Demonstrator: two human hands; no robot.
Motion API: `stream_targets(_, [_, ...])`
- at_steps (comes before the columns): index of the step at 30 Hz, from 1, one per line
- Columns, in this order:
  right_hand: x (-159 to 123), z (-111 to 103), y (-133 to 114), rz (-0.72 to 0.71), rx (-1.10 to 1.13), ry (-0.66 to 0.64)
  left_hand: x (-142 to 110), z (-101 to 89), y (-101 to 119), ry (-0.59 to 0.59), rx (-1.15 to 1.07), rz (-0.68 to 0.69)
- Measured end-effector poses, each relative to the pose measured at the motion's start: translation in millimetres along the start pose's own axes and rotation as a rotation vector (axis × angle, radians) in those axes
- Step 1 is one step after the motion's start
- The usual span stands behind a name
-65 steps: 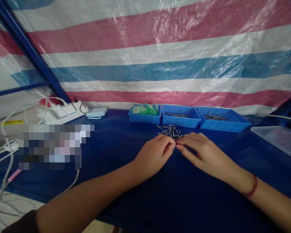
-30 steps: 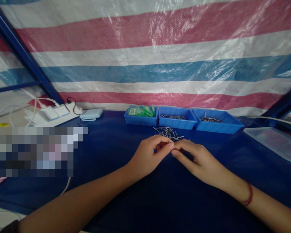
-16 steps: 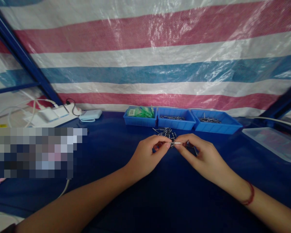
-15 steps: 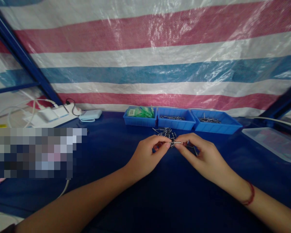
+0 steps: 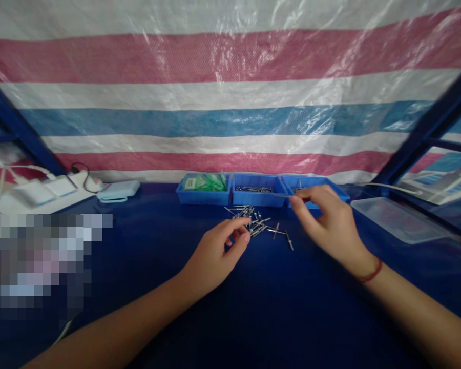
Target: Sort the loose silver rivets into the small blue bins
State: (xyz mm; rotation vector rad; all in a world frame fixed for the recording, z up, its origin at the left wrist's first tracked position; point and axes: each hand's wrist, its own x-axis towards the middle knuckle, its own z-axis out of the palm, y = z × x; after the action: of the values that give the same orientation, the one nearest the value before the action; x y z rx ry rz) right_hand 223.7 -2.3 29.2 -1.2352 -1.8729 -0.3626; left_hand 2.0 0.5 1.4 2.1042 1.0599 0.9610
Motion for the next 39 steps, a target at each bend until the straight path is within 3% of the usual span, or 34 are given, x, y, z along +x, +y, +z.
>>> stream_targets(3, [5, -4, 40, 0.111, -0.243, 0.104, -1, -0.5, 0, -0.038, 0.034, 0.018])
stream_targets(7, [2, 1, 82, 0.232, -0.428, -0.04, -1, 0.2, -4, -0.064, 0.109, 0.069])
stream_targets(10, [0, 4, 88, 0.286, -0.413, -0.042, 0, -0.9, -9, -0.099, 0.193, 0.152])
stream_targets(16, [5, 1, 54, 0.178, -0.27, -0.023, 5, -2.0, -16, -0.147, 0.416, 0.271])
stream_targets(23, [-5, 12, 13, 0.062, -0.09, -0.163, 10, 3.7, -15, -0.146, 0.617, 0.133])
stream_targets(28, [-14, 20, -11, 0.04, 0.09, -0.289, 11, 4.4, -15, -0.165, 0.666, 0.124])
stream_targets(33, [-20, 27, -23, 0.001, 0.178, -0.42, 11, 5.3, -19, -0.152, 0.682, 0.114])
stream_targets(39, [-24, 31, -23, -0.011, 0.206, -0.454, 10, 4.4, -19, -0.131, 0.584, 0.127])
